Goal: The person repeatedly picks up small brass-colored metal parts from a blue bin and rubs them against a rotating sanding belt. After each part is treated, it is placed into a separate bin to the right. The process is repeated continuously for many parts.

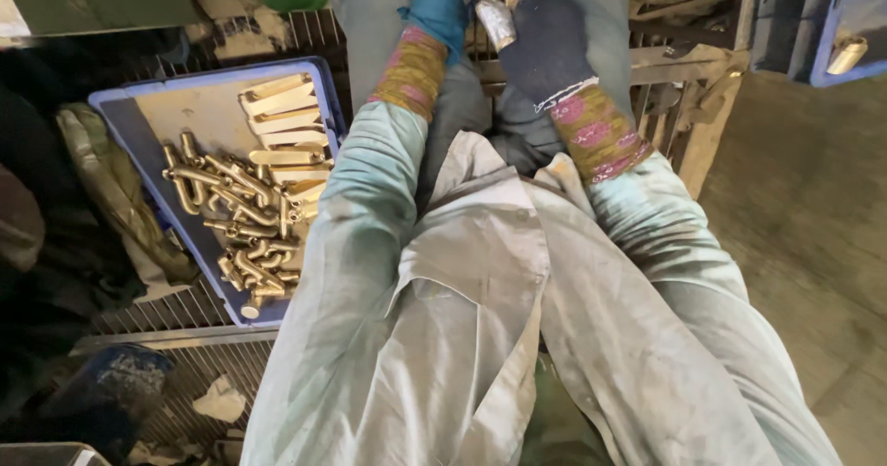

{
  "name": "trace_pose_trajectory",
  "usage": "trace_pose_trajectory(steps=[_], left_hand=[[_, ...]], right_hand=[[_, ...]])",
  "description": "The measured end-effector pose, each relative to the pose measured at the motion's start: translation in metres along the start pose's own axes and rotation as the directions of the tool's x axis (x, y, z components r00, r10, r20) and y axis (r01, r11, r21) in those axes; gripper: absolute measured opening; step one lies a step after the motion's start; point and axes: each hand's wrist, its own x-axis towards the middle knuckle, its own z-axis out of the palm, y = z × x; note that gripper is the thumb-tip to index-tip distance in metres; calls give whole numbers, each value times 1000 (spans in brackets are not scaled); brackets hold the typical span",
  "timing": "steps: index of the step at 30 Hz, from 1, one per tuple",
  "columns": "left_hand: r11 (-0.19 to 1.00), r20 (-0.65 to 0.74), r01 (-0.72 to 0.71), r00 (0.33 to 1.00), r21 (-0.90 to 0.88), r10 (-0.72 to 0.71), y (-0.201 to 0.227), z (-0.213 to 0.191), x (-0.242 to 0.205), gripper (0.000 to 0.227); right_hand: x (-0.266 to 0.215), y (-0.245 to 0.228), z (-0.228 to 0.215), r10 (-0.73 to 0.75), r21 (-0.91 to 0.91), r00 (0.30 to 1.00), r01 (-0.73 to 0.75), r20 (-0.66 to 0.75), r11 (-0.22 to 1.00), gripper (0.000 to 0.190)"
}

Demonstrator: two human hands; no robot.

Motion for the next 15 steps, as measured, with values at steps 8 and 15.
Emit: trace_pose_trajectory(steps=[8, 15], left_hand=[[998, -36, 22, 999, 62, -20, -17, 7, -6, 26], [993, -67, 34, 997, 110, -27, -19, 11, -6, 27]], right_hand=[[9, 4, 13, 106, -26, 994, -105, 37, 994, 41], [19, 3, 10, 122, 44, 992, -120, -45, 992, 34]])
